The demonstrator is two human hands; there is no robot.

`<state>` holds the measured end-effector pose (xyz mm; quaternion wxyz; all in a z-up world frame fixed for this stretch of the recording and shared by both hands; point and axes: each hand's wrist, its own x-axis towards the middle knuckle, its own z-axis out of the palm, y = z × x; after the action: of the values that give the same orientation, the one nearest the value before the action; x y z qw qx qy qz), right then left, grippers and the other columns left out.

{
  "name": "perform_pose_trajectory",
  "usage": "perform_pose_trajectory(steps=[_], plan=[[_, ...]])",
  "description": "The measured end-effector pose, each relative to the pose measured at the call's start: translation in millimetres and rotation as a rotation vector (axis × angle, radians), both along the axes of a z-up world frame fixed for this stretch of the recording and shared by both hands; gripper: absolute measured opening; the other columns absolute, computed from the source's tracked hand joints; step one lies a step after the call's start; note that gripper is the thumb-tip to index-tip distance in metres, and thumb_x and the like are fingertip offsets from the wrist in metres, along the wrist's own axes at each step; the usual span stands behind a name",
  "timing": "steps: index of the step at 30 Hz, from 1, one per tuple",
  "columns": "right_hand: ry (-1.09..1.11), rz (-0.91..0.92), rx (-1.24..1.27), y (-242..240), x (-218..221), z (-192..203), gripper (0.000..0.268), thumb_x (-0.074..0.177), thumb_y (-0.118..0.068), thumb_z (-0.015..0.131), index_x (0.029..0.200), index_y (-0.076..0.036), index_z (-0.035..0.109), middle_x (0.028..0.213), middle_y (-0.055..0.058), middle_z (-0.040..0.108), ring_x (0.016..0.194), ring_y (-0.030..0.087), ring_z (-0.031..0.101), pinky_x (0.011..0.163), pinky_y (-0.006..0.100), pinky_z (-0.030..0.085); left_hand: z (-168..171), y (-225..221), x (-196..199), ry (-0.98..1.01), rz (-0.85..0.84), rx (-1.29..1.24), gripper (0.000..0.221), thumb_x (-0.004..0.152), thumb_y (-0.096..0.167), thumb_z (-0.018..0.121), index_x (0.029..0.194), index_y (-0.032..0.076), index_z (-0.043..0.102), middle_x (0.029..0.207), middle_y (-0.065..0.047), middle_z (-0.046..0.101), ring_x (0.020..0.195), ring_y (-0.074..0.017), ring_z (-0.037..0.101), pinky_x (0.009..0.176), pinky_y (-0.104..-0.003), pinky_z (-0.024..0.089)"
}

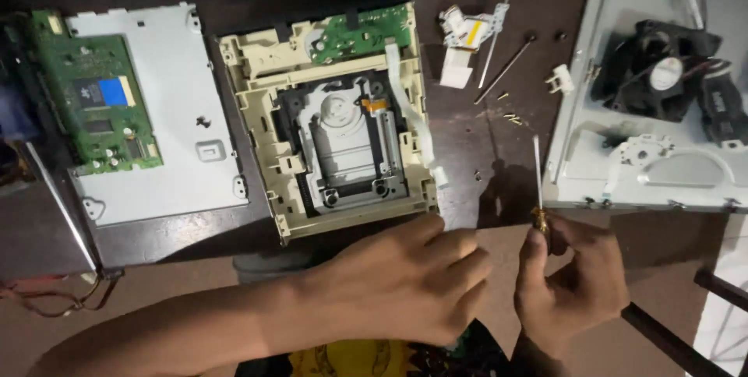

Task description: Disassembling an optical drive by removing screws and internal components like the laser assembly and ribbon cables.

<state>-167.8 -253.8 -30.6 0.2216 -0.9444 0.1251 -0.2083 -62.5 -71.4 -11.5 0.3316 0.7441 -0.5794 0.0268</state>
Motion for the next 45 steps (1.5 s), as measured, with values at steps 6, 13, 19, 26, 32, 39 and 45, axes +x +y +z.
perform_pose_trajectory(steps=[6,13,19,26,32,39,45], plan=[[-0.039,-0.1,0.104,-12.2,-11.6,-10.7,0.033,0.106,-0.026,0.063,0.103,0.006,0.072,0.089,0.012,0.065,0.076,0.019,0.054,0.071,0.032,0.039,5.6,-31.8,40.6,-0.176,0.137,0.36,0.015,0.091,0.003,0.07,0.107,0.002,0.072,0.111,-0.013,0.074,0.099,-0.023,0.071,0.083,-0.032,0.064],[-0.134,-0.215,0.27,-29.6,-25.1,-20.3,0.036,0.106,-0.029,0.064,0.107,0.006,0.07,0.09,0.013,0.06,0.079,0.018,0.052,0.071,0.03,0.036,2.4,-53.7,55.5,0.206,0.052,0.317,0.019,0.075,0.0,0.083,0.089,0.001,0.07,0.111,-0.026,0.072,0.098,-0.0346,0.072,0.101,-0.044,0.059],[-0.142,-0.24,0.255,-37.1,-28.9,-23.5,0.037,0.106,-0.032,0.064,0.108,0.004,0.069,0.093,0.013,0.062,0.079,0.018,0.052,0.071,0.029,0.035,6.5,-57.3,62.6,0.839,-0.111,0.679,0.039,0.085,-0.011,0.057,0.123,-0.002,0.05,0.154,-0.023,0.038,0.143,-0.0423,0.027,0.113,-0.078,0.011],[-0.126,-0.256,0.27,-35.2,-29.8,-25.3,0.033,0.106,-0.028,0.067,0.11,0.004,0.07,0.093,0.011,0.059,0.075,0.014,0.047,0.068,0.028,0.031,-17.0,-51.4,61.6,0.399,-0.12,0.339,0.016,0.086,-0.01,0.065,0.101,-0.005,0.065,0.119,-0.028,0.063,0.117,-0.0371,0.06,0.116,-0.058,0.034],[-0.169,-0.165,0.347,-40.8,-28.7,-22.1,0.026,0.107,-0.023,0.066,0.112,0.003,0.067,0.098,0.012,0.061,0.084,0.018,0.059,0.076,0.03,0.047,45.4,-46.1,89.7,1.113,-0.097,0.767,0.054,0.086,0.029,0.039,0.139,0.017,0.042,0.128,-0.008,0.038,0.106,-0.021,0.038,0.082,-0.039,0.034],[-0.235,-0.073,0.49,-55.2,-29.4,-7.6,0.042,0.096,-0.031,0.075,0.113,0.006,0.063,0.09,0.016,0.06,0.079,0.02,0.057,0.078,0.028,0.042,12.7,33.2,90.9,0.687,-0.099,-0.166,0.025,0.082,-0.013,0.074,0.074,0.007,0.063,0.073,-0.005,0.071,0.068,-0.0102,0.071,0.065,-0.016,0.061],[-0.122,0.221,0.377,-26.1,11.1,21.2,0.037,0.096,-0.026,0.07,0.111,0.007,0.061,0.093,0.021,0.059,0.071,0.027,0.063,0.074,0.042,0.063,-4.8,57.2,88.1,0.42,0.072,-0.042,0.024,0.085,-0.016,0.067,0.076,0.005,0.062,0.075,-0.008,0.066,0.073,-0.0192,0.072,0.079,-0.029,0.067]])
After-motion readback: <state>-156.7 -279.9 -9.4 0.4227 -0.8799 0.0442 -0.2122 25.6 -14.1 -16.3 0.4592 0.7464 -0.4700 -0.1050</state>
